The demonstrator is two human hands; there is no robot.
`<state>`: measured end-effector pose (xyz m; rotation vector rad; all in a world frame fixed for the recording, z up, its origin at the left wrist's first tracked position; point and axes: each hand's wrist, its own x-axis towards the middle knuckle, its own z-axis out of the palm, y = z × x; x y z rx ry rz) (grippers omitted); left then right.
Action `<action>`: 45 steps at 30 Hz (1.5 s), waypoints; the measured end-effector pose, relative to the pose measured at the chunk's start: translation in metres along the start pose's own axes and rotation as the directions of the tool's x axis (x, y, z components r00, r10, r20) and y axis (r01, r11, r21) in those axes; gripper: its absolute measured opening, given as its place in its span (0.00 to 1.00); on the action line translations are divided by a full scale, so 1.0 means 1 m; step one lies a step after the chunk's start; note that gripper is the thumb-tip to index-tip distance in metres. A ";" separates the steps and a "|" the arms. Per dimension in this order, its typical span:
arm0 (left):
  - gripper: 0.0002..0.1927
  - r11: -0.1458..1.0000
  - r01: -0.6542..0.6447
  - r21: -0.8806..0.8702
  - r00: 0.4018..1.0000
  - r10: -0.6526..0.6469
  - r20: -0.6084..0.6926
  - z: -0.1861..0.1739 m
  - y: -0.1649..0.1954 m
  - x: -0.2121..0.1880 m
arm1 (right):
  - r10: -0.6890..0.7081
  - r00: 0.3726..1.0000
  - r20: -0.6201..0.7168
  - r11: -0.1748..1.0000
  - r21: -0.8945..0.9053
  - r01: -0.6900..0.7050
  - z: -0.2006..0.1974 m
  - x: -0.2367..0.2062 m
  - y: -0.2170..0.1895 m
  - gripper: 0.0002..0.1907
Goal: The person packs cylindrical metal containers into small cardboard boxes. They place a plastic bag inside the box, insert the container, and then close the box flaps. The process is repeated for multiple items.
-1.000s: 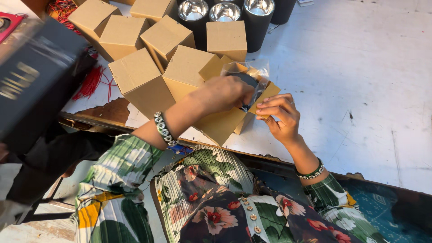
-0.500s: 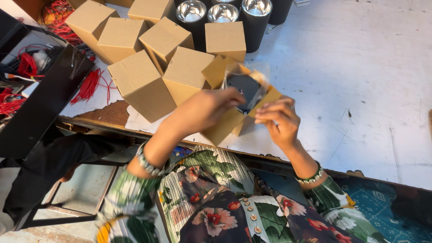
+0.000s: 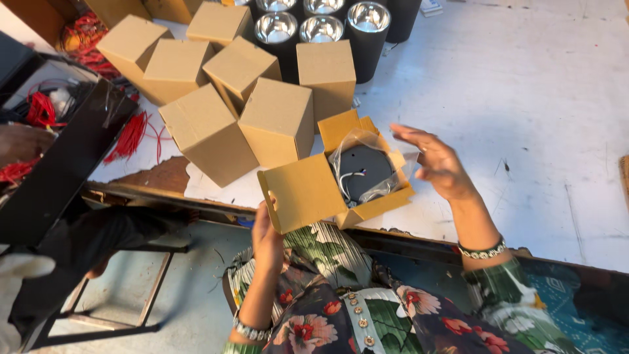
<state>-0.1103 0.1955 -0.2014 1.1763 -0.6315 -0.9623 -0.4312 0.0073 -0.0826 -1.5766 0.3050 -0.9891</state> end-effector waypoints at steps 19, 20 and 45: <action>0.67 0.588 -0.794 0.155 0.585 0.670 0.457 0.117 0.101 -0.014 | 0.061 0.998 -0.027 0.864 -0.500 -0.066 0.033 0.060 -0.002 0.52; 0.68 0.484 -0.848 0.217 0.527 0.725 0.444 0.119 0.098 -0.018 | 0.142 0.989 -0.047 0.885 -0.441 -0.148 0.034 0.064 0.003 0.52; 0.31 0.314 -0.810 0.495 0.579 0.565 0.588 0.144 0.121 -0.019 | -0.259 0.964 0.055 0.648 -0.731 0.216 0.052 -0.036 0.021 0.29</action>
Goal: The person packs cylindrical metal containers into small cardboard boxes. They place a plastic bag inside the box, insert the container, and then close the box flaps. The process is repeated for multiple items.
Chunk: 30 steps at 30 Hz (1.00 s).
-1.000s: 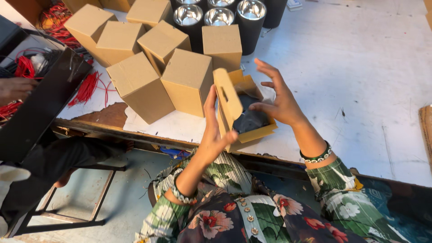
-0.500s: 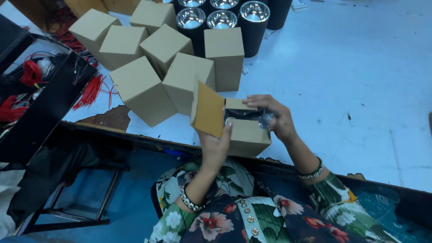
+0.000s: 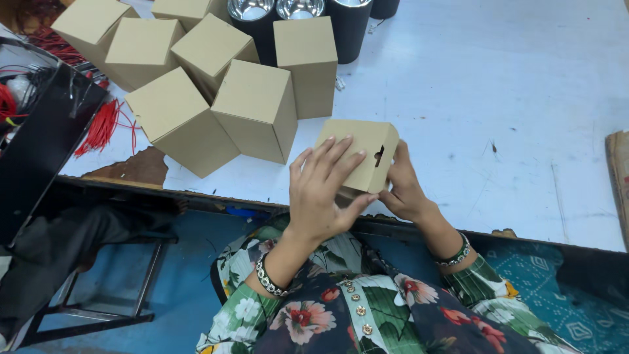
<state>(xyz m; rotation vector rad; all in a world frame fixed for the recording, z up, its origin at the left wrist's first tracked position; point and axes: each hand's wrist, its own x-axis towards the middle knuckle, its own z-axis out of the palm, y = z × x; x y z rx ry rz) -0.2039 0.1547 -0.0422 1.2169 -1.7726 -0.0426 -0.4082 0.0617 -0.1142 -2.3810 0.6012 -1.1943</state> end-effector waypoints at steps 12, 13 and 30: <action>0.24 0.994 0.016 0.106 1.000 -0.015 -0.011 0.011 0.011 0.001 | 0.008 0.929 -0.369 0.998 0.055 0.013 0.015 -0.013 -0.009 0.23; 0.23 0.993 0.012 0.117 1.000 -0.011 -0.004 0.012 0.011 0.000 | -0.001 0.929 -0.369 0.999 0.036 0.015 0.016 -0.014 -0.010 0.21; 0.23 0.999 0.027 0.048 0.996 -0.031 0.085 0.000 0.011 0.001 | 0.005 0.999 -0.046 0.995 -0.101 -0.009 -0.007 0.001 -0.014 0.15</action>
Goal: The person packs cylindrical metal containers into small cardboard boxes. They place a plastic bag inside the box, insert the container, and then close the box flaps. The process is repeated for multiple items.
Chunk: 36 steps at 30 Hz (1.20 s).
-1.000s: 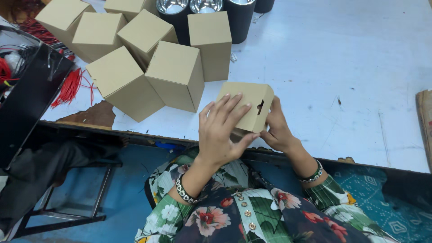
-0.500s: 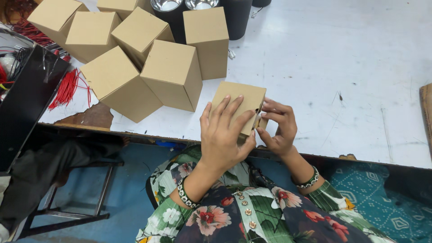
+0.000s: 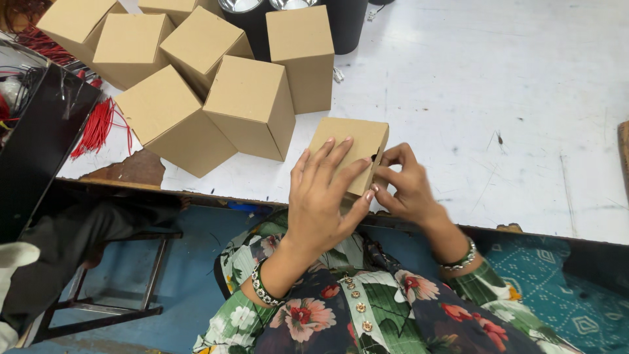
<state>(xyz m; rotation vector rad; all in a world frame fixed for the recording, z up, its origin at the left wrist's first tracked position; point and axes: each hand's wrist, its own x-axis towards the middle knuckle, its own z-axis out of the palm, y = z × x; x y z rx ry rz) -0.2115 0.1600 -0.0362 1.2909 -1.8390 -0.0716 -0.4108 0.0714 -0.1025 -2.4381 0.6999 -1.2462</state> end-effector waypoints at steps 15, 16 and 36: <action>0.23 0.994 -0.048 0.100 0.999 0.045 0.026 0.004 0.001 -0.002 | 0.048 0.979 -0.198 0.999 0.027 -0.044 -0.007 -0.013 -0.013 0.21; 0.22 0.993 -0.049 0.108 0.998 0.046 0.031 0.004 0.001 -0.002 | 0.044 0.980 -0.194 0.999 0.008 -0.043 -0.007 -0.015 -0.012 0.21; 0.32 0.956 -0.195 0.220 0.971 0.157 0.178 0.002 -0.018 -0.012 | -0.010 0.989 -0.148 1.000 -0.013 0.008 -0.006 -0.022 0.007 0.20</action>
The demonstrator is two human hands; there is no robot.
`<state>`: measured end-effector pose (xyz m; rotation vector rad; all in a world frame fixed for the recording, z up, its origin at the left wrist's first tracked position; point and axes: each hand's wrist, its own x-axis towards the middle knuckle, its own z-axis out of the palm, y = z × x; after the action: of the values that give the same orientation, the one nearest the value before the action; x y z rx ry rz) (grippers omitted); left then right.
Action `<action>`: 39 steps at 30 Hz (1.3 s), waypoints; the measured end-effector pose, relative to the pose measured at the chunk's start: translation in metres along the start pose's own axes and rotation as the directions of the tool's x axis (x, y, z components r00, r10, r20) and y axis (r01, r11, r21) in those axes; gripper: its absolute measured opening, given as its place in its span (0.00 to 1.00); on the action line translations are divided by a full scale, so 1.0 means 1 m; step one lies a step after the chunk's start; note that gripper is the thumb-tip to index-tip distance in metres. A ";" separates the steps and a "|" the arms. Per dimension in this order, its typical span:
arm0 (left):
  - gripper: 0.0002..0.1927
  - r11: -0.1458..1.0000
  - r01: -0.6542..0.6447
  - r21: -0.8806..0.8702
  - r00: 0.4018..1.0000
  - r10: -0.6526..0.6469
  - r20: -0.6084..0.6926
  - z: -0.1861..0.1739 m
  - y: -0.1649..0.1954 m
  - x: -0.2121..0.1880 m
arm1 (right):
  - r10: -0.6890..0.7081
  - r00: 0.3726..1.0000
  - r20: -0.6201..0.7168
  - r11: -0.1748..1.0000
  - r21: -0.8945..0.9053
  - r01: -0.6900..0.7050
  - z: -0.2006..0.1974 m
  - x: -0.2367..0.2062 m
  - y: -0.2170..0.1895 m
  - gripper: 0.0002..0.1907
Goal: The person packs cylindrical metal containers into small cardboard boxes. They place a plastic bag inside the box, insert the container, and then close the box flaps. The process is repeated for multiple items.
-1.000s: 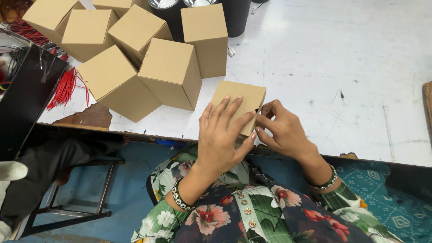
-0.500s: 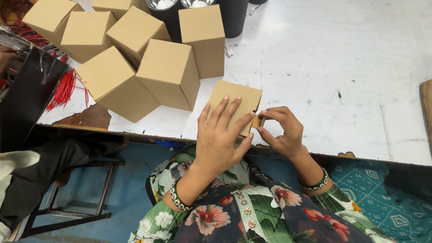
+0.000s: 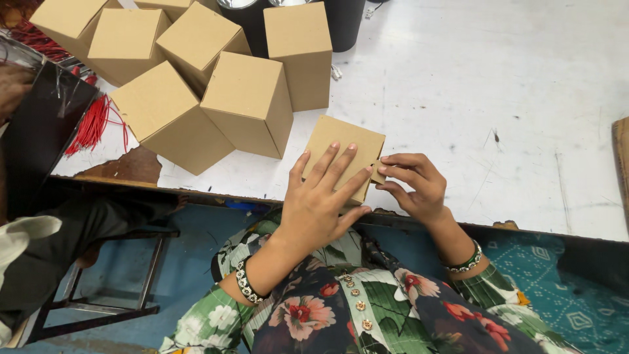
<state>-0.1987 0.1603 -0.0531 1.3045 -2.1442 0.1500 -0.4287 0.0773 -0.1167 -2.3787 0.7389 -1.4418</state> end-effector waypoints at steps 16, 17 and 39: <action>0.33 0.999 0.052 -0.010 0.988 -0.053 -0.144 0.032 -0.005 -0.012 | -0.288 0.358 0.888 0.948 0.211 0.238 0.023 0.161 0.016 0.72; 0.32 0.999 0.039 -0.001 0.985 -0.038 -0.169 0.035 -0.006 -0.012 | -0.289 0.338 0.896 0.934 0.185 0.307 0.029 0.161 0.018 0.75; 0.11 0.601 0.371 -0.708 0.837 -0.546 -0.025 0.002 -0.058 -0.104 | 0.398 0.777 0.488 0.749 -0.662 0.033 -0.073 0.105 0.005 0.61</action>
<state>-0.1175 0.2097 -0.1255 1.2420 -1.3519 -0.6240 -0.4551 0.0187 -0.0064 -2.8710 1.3946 -0.2461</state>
